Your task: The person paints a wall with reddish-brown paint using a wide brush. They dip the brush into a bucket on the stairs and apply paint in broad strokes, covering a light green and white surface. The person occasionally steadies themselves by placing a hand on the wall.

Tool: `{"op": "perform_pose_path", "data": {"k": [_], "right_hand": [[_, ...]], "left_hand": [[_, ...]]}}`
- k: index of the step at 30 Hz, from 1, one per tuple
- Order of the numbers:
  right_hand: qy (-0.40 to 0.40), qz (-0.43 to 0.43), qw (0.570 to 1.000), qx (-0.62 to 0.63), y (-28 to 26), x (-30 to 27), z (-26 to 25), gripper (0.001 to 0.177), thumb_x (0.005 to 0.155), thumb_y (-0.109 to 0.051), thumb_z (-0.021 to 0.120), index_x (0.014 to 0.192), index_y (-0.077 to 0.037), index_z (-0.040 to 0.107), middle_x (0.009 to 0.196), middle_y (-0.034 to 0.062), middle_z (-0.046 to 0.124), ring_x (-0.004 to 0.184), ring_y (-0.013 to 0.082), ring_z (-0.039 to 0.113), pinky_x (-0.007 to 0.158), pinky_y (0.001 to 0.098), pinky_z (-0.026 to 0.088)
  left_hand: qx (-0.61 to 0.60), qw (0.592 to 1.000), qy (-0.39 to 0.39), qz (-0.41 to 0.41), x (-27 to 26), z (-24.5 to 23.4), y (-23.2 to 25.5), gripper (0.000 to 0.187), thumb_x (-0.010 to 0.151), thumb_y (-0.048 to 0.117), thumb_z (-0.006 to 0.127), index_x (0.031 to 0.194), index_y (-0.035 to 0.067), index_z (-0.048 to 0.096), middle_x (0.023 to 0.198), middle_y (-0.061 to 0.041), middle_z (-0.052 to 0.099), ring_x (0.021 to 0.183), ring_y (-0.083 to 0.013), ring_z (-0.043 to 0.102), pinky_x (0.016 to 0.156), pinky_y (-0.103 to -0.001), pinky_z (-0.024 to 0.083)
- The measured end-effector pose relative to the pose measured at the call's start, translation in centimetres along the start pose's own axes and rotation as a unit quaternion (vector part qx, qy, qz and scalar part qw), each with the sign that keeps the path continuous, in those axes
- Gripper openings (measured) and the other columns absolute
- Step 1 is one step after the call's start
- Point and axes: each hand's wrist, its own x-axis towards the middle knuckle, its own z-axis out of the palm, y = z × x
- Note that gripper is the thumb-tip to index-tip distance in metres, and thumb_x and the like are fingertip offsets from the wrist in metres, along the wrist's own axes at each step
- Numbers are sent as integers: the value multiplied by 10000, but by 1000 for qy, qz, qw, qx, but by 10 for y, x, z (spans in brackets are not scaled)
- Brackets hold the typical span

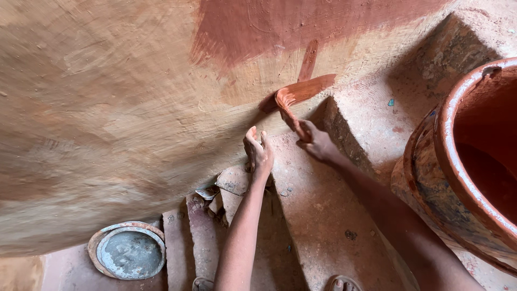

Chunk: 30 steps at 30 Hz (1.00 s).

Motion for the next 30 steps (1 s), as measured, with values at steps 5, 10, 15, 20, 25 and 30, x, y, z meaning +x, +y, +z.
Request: {"op": "perform_pose_path", "data": {"k": [5, 10, 15, 20, 25, 30], "right_hand": [[154, 47, 974, 161, 9, 6, -29, 602, 967, -69, 512, 1517, -274, 377, 1235, 173, 670, 837, 196, 675, 597, 284, 571], [262, 108, 927, 244, -10, -5, -24, 620, 1001, -97, 618, 1525, -208, 307, 1151, 201, 620, 707, 214, 579, 524, 326, 507], [60, -4, 998, 20, -12, -3, -16, 683, 956, -159, 640, 1538, -277, 304, 1207, 185, 642, 718, 156, 617, 593, 317, 562], [51, -17, 994, 100, 21, 14, -20, 512, 1004, -148, 499, 1508, -205, 426, 1141, 152, 665, 723, 122, 640, 595, 293, 571], [278, 72, 897, 335, 6, 9, -36, 598, 977, -71, 629, 1464, -183, 301, 1012, 171, 635, 619, 163, 564, 463, 313, 469], [174, 74, 952, 241, -40, -21, -25, 691, 944, -91, 649, 1496, -268, 273, 1011, 174, 615, 613, 196, 572, 458, 335, 490]], "left_hand": [[4, 999, -3, -40, 4, -4, 1, 412, 1051, 208, 562, 1381, 5, 422, 1314, -244, 551, 1154, -349, 562, 996, -486, 461], [16, 1000, 17, -21, 5, -1, -1, 401, 1051, 212, 570, 1370, 17, 424, 1334, -229, 571, 1146, -342, 566, 1001, -491, 457], [18, 1000, 6, -23, 8, 6, 8, 413, 1050, 211, 566, 1383, 19, 417, 1304, -236, 565, 1157, -341, 567, 1001, -491, 455], [23, 999, -8, -30, 12, 4, 15, 425, 1053, 220, 557, 1387, 16, 392, 1303, -257, 525, 1138, -343, 560, 983, -492, 464], [79, 994, -17, 73, 36, -14, 27, 458, 1069, 209, 578, 1427, 21, 364, 1354, -220, 511, 1262, -318, 546, 1123, -492, 462], [300, 916, -186, 190, 96, -41, 66, 752, 973, 92, 616, 1585, 38, 183, 1673, -246, 176, 1496, -358, 327, 1230, -553, 306]]}}
